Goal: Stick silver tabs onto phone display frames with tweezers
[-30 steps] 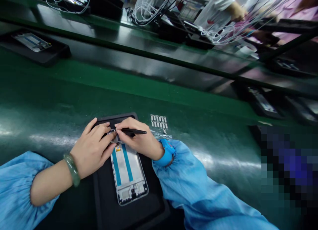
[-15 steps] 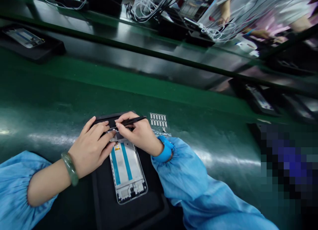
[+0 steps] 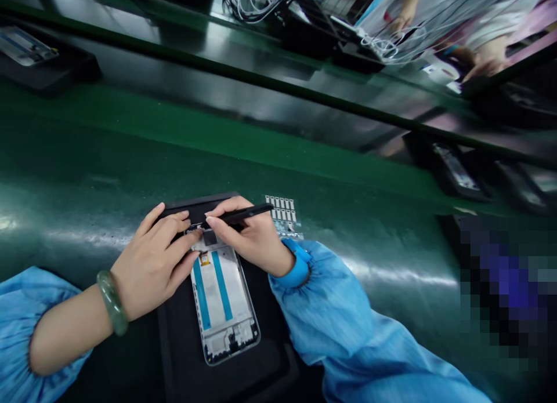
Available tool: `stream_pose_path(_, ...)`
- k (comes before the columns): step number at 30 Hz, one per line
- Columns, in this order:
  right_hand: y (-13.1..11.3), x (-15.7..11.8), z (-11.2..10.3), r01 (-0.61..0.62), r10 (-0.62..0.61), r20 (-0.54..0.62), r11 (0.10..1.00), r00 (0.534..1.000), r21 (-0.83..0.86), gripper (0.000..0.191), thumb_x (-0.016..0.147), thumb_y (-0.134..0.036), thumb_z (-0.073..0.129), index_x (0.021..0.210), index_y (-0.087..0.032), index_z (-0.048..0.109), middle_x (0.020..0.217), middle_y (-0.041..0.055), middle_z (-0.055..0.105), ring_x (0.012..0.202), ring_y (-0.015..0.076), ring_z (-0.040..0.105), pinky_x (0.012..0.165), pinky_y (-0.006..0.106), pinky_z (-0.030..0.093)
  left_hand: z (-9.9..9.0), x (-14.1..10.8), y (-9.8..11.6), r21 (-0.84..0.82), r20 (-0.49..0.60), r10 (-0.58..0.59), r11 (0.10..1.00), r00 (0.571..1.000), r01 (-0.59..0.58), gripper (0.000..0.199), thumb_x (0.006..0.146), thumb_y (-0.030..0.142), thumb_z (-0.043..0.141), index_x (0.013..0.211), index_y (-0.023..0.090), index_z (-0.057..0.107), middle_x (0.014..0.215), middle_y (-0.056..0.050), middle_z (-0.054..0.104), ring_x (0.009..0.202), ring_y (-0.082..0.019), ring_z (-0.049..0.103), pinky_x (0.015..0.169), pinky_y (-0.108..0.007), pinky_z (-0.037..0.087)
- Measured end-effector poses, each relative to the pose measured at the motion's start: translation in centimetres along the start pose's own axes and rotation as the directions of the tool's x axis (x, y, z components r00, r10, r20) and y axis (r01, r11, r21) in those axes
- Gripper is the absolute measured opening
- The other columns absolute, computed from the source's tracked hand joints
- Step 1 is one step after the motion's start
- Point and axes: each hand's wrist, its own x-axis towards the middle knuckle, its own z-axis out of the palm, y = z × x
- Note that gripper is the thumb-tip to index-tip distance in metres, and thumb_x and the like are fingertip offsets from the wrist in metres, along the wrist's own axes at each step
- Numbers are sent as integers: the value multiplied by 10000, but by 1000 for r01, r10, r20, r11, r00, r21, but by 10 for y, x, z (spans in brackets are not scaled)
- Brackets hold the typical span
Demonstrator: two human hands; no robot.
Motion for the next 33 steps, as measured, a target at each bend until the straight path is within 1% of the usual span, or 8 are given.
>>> stream_pose_path(4, 3, -2, 1, -2, 2, 27, 1000, 1000, 15, 62, 819, -204, 601, 880, -192, 593, 841, 11, 643, 762, 116, 611, 673, 232, 486, -1, 0, 1, -7, 5, -7, 1000, 1000, 7, 271, 877, 202, 467, 1109, 129, 584, 1058, -105, 588, 1164, -245, 487, 1071, -516, 267)
stream_pose_path(7, 4, -1, 1, 19, -20, 43, 1000, 999, 8, 67, 821, -196, 599, 887, -189, 591, 847, 14, 645, 787, 121, 613, 705, 242, 488, -1, 0, 2, -10, 8, -16, 1000, 1000, 16, 269, 878, 206, 462, 1105, 133, 586, 1060, -102, 589, 1165, -244, 486, 1074, -515, 263)
stream_pose_path(14, 5, 0, 1, 53, -53, 63, 999, 997, 12, 66, 822, -196, 595, 887, -193, 586, 836, 16, 641, 769, 126, 610, 702, 257, 495, 0, 0, 3, -5, 2, -25, 1000, 1000, 25, 272, 876, 203, 463, 1108, 130, 584, 1058, -102, 590, 1161, -244, 489, 1077, -515, 260)
stream_pose_path(33, 5, 0, -1, 40, -44, 103, 998, 994, 41, 65, 833, -198, 585, 898, -195, 594, 838, 17, 639, 785, 129, 612, 709, 260, 500, 0, -1, 3, -10, 4, -30, 999, 1000, 30, 285, 877, 211, 462, 1120, 128, 585, 1070, -110, 586, 1161, -253, 490, 1074, -520, 264)
